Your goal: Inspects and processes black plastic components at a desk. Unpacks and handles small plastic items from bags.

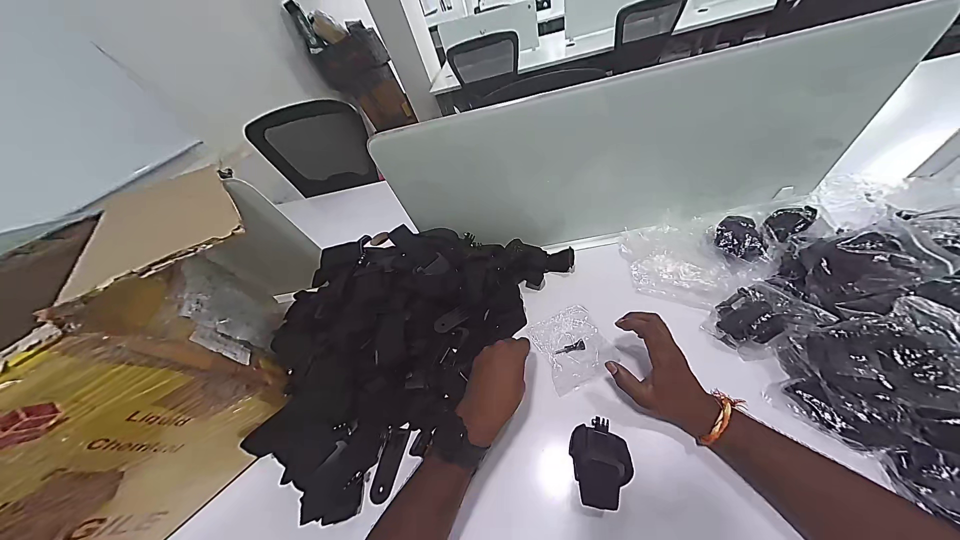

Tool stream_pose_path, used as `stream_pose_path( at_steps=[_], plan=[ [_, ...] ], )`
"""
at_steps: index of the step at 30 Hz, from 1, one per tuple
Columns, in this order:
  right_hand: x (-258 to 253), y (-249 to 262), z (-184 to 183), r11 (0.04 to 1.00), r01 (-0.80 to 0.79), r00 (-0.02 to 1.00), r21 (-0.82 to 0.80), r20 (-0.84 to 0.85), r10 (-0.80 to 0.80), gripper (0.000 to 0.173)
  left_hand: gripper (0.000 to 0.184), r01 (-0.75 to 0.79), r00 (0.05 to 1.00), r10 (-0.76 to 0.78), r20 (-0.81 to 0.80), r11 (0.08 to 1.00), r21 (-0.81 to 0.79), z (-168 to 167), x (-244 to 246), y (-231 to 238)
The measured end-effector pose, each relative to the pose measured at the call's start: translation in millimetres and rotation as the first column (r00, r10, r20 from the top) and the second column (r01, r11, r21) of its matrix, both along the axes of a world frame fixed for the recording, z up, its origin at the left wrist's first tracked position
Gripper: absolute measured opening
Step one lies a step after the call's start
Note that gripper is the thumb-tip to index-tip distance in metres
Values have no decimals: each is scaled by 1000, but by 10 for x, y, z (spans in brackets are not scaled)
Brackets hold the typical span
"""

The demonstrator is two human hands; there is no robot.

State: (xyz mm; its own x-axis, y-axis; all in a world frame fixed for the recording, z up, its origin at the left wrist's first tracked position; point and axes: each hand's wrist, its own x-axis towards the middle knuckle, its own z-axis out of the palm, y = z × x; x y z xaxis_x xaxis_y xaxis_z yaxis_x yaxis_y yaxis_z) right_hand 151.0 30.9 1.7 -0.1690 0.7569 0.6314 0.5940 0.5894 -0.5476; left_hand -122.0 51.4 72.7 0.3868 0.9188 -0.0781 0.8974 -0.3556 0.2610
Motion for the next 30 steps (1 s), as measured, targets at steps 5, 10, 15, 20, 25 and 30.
stream_pose_path(
  at_steps=[5, 10, 15, 20, 25, 30],
  plan=[
    [-79, -91, 7, 985, -123, 990, 117, 90, 113, 34, 23, 296, 686, -306, 660, 946, 131, -88, 291, -154],
    [-79, -105, -20, 969, -174, 979, 177, 139, 151, 21, 26, 303, 549, -364, 752, 926, 227, -373, 406, -179],
    [-6, -69, -26, 964, -191, 978, 187, 122, 171, 11, 41, 247, 624, -321, 713, 946, 209, -480, 344, -55],
    [70, -42, 32, 966, -247, 949, 71, 220, 227, 14, 29, 157, 927, -223, 303, 961, 227, -613, 310, -45],
    [-35, 40, 18, 983, -180, 896, 35, 417, 149, 17, 22, 132, 917, -232, 325, 944, 301, -652, 324, -66],
    [-119, 92, 56, 997, 68, 867, 28, 494, -73, 21, 22, 110, 865, -282, 414, 913, 392, -693, 386, -54]
  ],
)
